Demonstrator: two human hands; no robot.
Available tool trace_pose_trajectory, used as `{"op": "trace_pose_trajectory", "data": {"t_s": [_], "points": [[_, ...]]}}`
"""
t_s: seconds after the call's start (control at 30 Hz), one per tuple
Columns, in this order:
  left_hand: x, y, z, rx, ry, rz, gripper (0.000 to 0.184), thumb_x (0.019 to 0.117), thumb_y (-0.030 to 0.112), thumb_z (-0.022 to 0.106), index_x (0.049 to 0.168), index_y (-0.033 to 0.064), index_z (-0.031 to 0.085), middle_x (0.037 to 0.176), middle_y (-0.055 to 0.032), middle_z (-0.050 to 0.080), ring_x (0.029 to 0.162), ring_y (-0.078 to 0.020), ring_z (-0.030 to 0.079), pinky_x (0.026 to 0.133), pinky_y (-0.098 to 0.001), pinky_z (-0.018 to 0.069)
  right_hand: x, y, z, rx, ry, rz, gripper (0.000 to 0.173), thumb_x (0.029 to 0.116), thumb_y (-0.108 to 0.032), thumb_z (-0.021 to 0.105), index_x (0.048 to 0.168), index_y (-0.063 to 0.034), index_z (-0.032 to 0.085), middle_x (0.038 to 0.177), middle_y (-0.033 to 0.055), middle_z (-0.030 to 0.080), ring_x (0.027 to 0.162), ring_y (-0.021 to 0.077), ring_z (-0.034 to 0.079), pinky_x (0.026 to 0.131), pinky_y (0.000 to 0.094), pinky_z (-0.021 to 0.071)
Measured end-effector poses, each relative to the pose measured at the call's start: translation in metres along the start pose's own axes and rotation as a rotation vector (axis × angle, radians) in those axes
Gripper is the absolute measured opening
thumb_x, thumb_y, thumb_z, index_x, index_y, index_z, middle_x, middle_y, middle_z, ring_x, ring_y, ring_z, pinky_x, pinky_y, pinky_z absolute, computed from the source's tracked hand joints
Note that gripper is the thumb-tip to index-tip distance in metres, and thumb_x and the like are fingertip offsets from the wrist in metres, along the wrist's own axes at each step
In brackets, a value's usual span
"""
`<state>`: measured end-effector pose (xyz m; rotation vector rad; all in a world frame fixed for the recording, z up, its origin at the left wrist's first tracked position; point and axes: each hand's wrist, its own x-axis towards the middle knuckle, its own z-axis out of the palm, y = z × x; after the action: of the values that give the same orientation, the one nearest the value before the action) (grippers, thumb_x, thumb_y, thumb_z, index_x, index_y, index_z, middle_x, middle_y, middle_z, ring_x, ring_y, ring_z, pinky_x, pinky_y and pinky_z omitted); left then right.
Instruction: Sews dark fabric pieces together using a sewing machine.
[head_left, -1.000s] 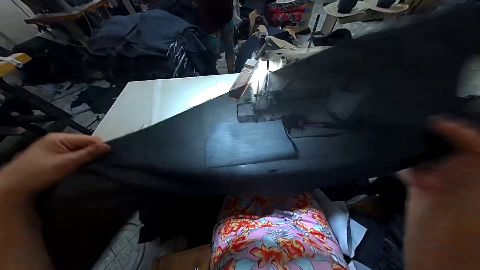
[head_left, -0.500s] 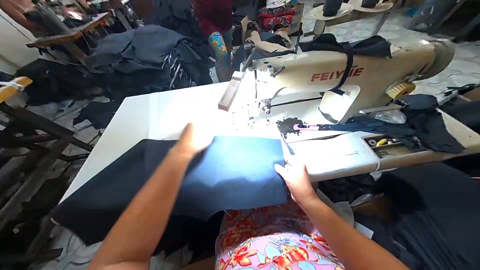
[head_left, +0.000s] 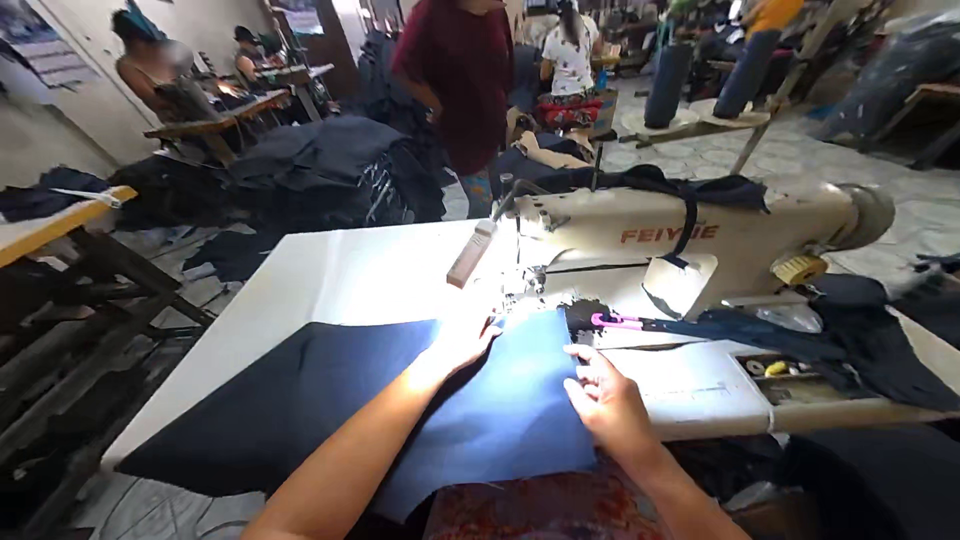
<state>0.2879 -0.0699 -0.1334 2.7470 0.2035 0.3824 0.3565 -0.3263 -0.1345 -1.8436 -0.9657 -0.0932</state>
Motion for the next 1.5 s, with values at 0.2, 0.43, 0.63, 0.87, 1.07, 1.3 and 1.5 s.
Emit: {"op": "trace_pose_trajectory", "data": {"t_s": [0.2, 0.43, 0.63, 0.87, 1.07, 1.3, 1.5], "points": [[-0.002, -0.007, 0.015, 0.113, -0.126, 0.062, 0.04, 0.1086, 0.027, 0.044, 0.13, -0.0001, 0.064, 0.13, -0.0219, 0.065, 0.128, -0.0378, 0.059, 0.11, -0.055, 0.0408, 0.097, 0.078, -0.039, -0.485, -0.403, 0.049, 0.037, 0.1048, -0.014, 0.054, 0.14, -0.0102, 0.064, 0.151, 0.0221, 0.052, 0.141, 0.0408, 0.049, 0.118, 0.0605, 0.0322], [-0.046, -0.012, 0.011, 0.04, -0.075, 0.255, 0.04, 0.106, 0.025, 0.048, 0.123, -0.0038, 0.068, 0.139, -0.0205, 0.063, 0.131, -0.0369, 0.059, 0.112, -0.0534, 0.0413, 0.087, 0.093, -0.063, -0.624, -0.307, 0.134, 0.028, 0.1009, -0.009, 0.06, 0.126, -0.0047, 0.072, 0.13, 0.0245, 0.067, 0.126, 0.0452, 0.059, 0.105, 0.067, 0.0383], [-0.045, -0.012, 0.019, 0.075, 0.063, 0.327, 0.031, 0.0994, 0.022, 0.056, 0.115, 0.0001, 0.073, 0.121, -0.0192, 0.072, 0.116, -0.0357, 0.068, 0.1, -0.0547, 0.0512, 0.07, 0.064, -0.03, -0.296, -0.212, -0.143, 0.033, 0.099, -0.013, 0.062, 0.128, 0.0021, 0.069, 0.129, 0.0218, 0.068, 0.123, 0.035, 0.064, 0.108, 0.0507, 0.0487], [-0.045, -0.015, 0.022, 0.066, 0.155, 0.413, 0.027, 0.095, 0.019, 0.061, 0.11, -0.0004, 0.074, 0.11, -0.018, 0.074, 0.105, -0.0327, 0.071, 0.094, -0.0503, 0.055, 0.065, 0.02, 0.018, -0.417, -0.805, -0.179, 0.046, 0.1051, -0.032, 0.053, 0.145, -0.0099, 0.058, 0.152, 0.0175, 0.052, 0.146, 0.0355, 0.042, 0.121, 0.0557, 0.0288], [-0.044, -0.008, 0.012, -0.053, -0.08, 0.212, 0.035, 0.1013, 0.021, 0.056, 0.122, -0.0032, 0.069, 0.122, -0.0218, 0.07, 0.118, -0.0357, 0.067, 0.104, -0.0525, 0.049, 0.064, 0.013, 0.021, -0.365, -0.818, -0.169, 0.04, 0.1016, -0.016, 0.058, 0.14, -0.0038, 0.062, 0.143, 0.0201, 0.06, 0.137, 0.0363, 0.052, 0.116, 0.0542, 0.0366], [-0.041, 0.005, 0.002, -0.201, -0.135, -0.067, 0.036, 0.1007, 0.028, 0.061, 0.117, -0.0027, 0.071, 0.112, -0.0207, 0.072, 0.11, -0.031, 0.068, 0.099, -0.0507, 0.0504, 0.073, 0.009, 0.0, -0.159, -0.623, 0.101, 0.053, 0.0839, -0.013, 0.081, 0.128, 0.0087, 0.061, 0.123, 0.0257, 0.066, 0.117, 0.0354, 0.063, 0.104, 0.0509, 0.0477], [-0.04, 0.015, -0.008, -0.254, -0.091, -0.191, 0.028, 0.1021, 0.025, 0.062, 0.109, 0.0, 0.074, 0.104, -0.0158, 0.073, 0.102, -0.0258, 0.068, 0.094, -0.0502, 0.0512, 0.072, 0.032, 0.002, 0.078, -0.436, 0.241, 0.042, 0.0804, -0.006, 0.085, 0.115, 0.0036, 0.063, 0.084, 0.0149, 0.067, 0.073, 0.0216, 0.063, 0.076, 0.0424, 0.0557]]}}
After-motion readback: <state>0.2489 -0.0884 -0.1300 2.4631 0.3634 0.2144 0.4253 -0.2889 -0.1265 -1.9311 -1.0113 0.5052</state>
